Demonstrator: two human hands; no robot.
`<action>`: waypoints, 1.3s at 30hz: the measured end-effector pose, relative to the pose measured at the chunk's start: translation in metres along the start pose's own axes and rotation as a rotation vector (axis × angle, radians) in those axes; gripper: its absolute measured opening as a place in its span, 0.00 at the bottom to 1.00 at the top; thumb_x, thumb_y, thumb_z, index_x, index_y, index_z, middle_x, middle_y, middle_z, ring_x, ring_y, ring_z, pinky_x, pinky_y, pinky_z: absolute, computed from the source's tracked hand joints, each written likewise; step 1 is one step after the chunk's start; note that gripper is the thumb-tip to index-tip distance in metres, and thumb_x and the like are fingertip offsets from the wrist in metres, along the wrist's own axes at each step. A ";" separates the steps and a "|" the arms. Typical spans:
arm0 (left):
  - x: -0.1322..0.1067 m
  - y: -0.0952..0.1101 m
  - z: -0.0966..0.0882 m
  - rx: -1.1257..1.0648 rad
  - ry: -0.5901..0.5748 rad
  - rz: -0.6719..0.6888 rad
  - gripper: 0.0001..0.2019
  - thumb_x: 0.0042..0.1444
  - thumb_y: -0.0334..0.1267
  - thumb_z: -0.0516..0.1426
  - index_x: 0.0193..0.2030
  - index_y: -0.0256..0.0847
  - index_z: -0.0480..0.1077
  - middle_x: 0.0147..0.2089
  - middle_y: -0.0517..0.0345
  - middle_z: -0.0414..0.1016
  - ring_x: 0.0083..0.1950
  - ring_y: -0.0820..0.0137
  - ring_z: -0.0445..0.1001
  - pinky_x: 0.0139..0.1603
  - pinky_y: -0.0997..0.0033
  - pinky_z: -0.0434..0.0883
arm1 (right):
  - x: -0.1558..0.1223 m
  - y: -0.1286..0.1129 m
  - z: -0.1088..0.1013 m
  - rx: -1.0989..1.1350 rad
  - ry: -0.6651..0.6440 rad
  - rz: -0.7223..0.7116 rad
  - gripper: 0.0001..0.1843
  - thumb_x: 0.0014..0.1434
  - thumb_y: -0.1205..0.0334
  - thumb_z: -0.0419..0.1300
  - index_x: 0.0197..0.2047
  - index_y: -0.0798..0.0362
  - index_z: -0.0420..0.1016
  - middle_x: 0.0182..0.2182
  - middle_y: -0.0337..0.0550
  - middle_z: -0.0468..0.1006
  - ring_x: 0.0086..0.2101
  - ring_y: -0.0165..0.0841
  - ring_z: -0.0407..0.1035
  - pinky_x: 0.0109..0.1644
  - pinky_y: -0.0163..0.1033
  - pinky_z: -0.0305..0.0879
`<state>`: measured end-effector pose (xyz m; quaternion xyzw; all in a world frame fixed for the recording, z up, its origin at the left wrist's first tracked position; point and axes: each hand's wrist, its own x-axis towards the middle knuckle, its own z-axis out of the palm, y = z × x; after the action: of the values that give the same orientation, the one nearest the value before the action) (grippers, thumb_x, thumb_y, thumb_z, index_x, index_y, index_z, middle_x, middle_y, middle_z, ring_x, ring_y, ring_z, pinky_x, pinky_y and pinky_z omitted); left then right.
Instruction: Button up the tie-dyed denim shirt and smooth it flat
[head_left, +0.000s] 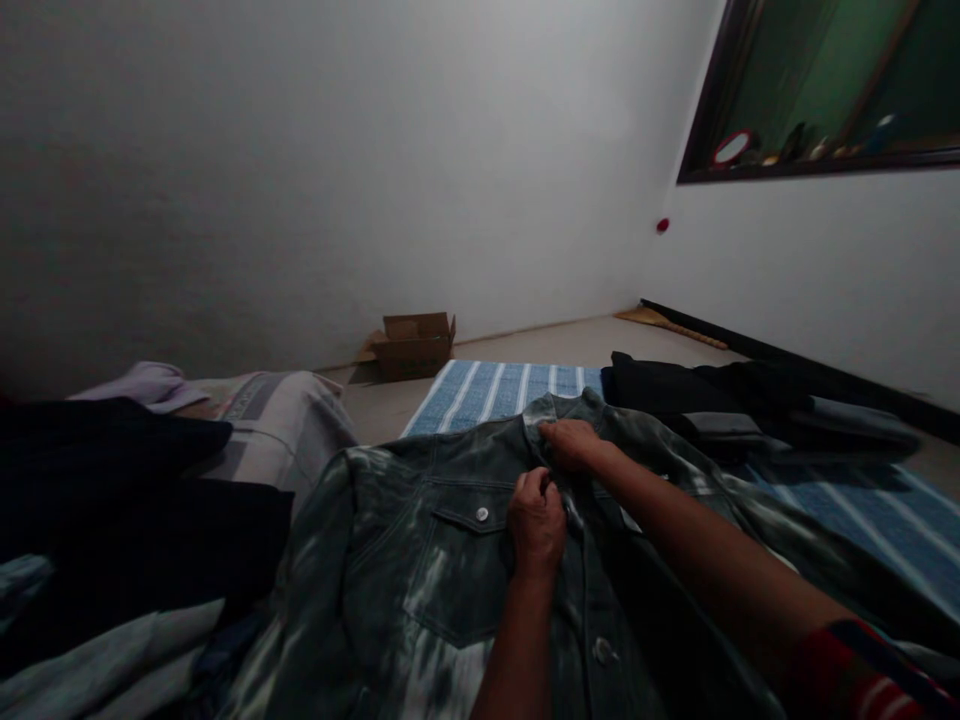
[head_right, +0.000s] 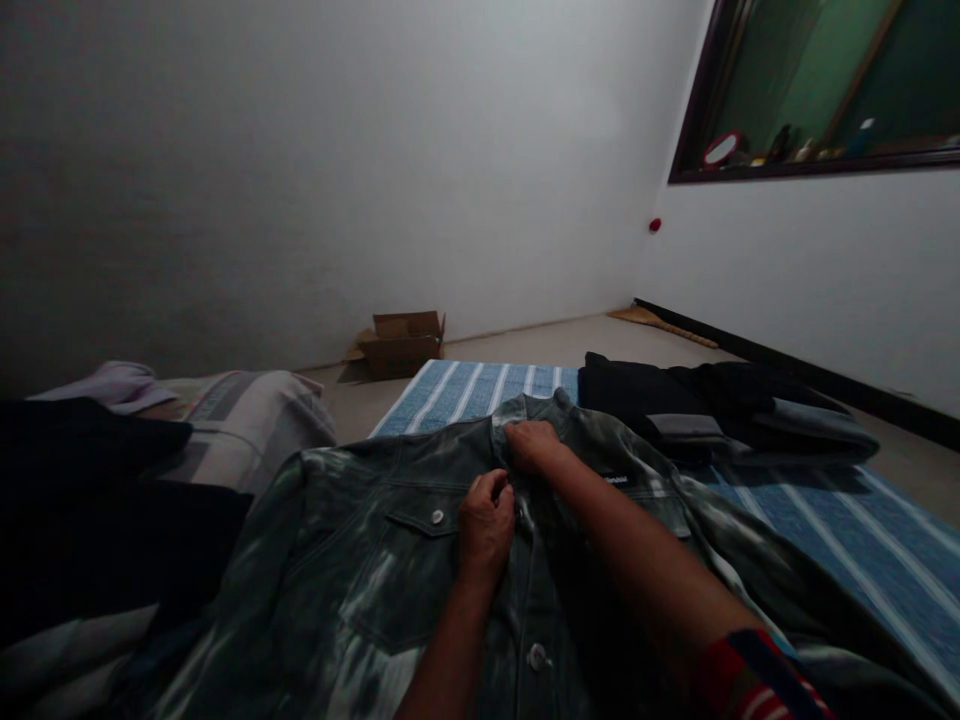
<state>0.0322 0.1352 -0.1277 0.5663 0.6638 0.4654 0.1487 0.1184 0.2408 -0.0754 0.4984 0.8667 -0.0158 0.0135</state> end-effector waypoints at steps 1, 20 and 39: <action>0.000 0.000 0.000 -0.001 0.004 0.001 0.11 0.53 0.26 0.52 0.40 0.39 0.73 0.37 0.54 0.74 0.40 0.68 0.74 0.44 0.70 0.70 | 0.000 0.000 0.000 0.002 -0.007 -0.003 0.17 0.55 0.69 0.57 0.49 0.55 0.72 0.43 0.54 0.77 0.45 0.46 0.72 0.42 0.40 0.64; -0.001 0.004 0.001 0.053 -0.020 0.020 0.12 0.55 0.28 0.52 0.44 0.35 0.72 0.41 0.49 0.75 0.43 0.65 0.74 0.47 0.66 0.71 | -0.009 0.008 -0.027 -0.041 0.192 0.173 0.19 0.57 0.71 0.51 0.52 0.55 0.65 0.43 0.52 0.75 0.45 0.44 0.68 0.42 0.40 0.60; -0.014 0.027 -0.002 0.462 -0.541 0.103 0.26 0.63 0.39 0.45 0.67 0.37 0.54 0.72 0.50 0.46 0.72 0.63 0.43 0.68 0.54 0.49 | 0.010 0.051 0.002 0.437 0.456 0.187 0.20 0.55 0.72 0.53 0.51 0.55 0.71 0.41 0.44 0.78 0.42 0.33 0.72 0.46 0.33 0.64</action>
<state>0.0514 0.1192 -0.1102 0.7203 0.6587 0.1432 0.1635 0.1577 0.2747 -0.0789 0.5575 0.7741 -0.0883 -0.2867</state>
